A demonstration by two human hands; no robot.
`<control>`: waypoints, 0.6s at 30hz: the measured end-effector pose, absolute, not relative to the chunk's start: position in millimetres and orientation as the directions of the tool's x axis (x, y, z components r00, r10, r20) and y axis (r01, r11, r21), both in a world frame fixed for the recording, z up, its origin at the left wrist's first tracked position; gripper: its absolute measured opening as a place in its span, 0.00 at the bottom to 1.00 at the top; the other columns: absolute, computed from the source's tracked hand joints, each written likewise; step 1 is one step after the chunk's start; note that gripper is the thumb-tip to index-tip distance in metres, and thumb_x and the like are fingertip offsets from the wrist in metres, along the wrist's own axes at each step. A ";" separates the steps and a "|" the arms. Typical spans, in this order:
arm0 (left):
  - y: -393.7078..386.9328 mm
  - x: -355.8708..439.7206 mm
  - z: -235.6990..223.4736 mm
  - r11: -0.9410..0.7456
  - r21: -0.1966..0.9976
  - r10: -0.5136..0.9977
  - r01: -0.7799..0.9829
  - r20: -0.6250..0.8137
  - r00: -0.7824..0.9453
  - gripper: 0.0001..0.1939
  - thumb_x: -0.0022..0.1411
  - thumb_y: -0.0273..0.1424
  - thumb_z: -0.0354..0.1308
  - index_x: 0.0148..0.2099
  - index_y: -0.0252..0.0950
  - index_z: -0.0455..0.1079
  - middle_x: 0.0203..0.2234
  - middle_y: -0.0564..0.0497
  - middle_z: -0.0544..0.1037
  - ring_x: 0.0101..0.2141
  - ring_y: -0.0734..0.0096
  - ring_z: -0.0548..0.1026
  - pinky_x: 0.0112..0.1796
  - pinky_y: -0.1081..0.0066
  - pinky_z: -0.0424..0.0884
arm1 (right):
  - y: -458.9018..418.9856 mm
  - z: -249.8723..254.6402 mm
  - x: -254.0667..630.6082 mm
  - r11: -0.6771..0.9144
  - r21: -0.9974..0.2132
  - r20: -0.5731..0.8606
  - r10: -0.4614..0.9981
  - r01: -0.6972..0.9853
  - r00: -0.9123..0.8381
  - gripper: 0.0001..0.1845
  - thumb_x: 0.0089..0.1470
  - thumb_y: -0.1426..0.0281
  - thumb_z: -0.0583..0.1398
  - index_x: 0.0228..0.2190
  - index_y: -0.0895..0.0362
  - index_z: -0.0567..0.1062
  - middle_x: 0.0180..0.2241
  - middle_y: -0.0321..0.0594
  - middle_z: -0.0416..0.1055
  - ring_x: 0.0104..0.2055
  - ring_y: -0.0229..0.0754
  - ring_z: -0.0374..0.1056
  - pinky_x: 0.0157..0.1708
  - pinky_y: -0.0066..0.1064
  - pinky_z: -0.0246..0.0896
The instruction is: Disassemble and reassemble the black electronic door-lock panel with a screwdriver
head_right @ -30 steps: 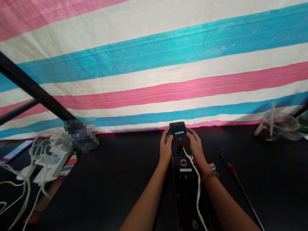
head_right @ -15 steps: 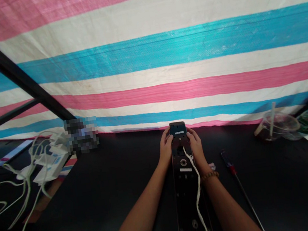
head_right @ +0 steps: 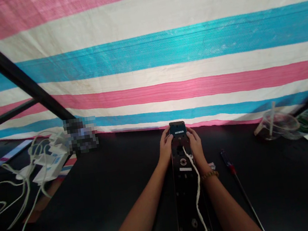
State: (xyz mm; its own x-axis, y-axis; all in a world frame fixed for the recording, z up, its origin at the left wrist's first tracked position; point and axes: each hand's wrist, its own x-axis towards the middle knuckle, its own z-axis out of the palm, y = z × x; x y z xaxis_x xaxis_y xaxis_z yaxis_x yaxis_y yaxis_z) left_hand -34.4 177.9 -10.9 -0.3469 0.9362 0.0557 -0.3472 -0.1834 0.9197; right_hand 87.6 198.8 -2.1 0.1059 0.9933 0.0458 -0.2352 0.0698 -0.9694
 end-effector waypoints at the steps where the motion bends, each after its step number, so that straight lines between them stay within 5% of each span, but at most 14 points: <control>1: 177.8 -34.5 -10.8 -0.187 0.921 0.935 -0.341 0.060 -0.350 0.21 0.59 0.30 0.59 0.56 0.39 0.71 0.53 0.45 0.77 0.52 0.60 0.75 0.55 0.60 0.67 | 198.4 -1.4 87.4 0.072 -0.970 0.049 0.993 -0.234 0.106 0.21 0.48 0.59 0.62 0.41 0.58 0.78 0.45 0.45 0.78 0.48 0.49 0.71 0.47 0.39 0.65; 18: 178.8 -34.4 -14.2 -0.190 0.919 0.938 -0.345 0.067 -0.339 0.22 0.60 0.31 0.58 0.57 0.39 0.70 0.52 0.44 0.77 0.51 0.59 0.75 0.55 0.59 0.68 | 200.9 -5.1 88.5 0.061 -0.971 0.040 0.995 -0.232 0.093 0.21 0.47 0.60 0.61 0.42 0.58 0.78 0.43 0.44 0.78 0.45 0.48 0.72 0.46 0.38 0.66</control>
State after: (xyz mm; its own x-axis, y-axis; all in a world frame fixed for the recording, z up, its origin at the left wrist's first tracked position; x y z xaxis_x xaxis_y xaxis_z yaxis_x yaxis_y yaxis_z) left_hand -34.4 178.8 -14.2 -0.3392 0.9383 0.0670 -0.3446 -0.1902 0.9193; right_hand 88.5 200.9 -5.1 0.0933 0.9948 0.0400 -0.2321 0.0608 -0.9708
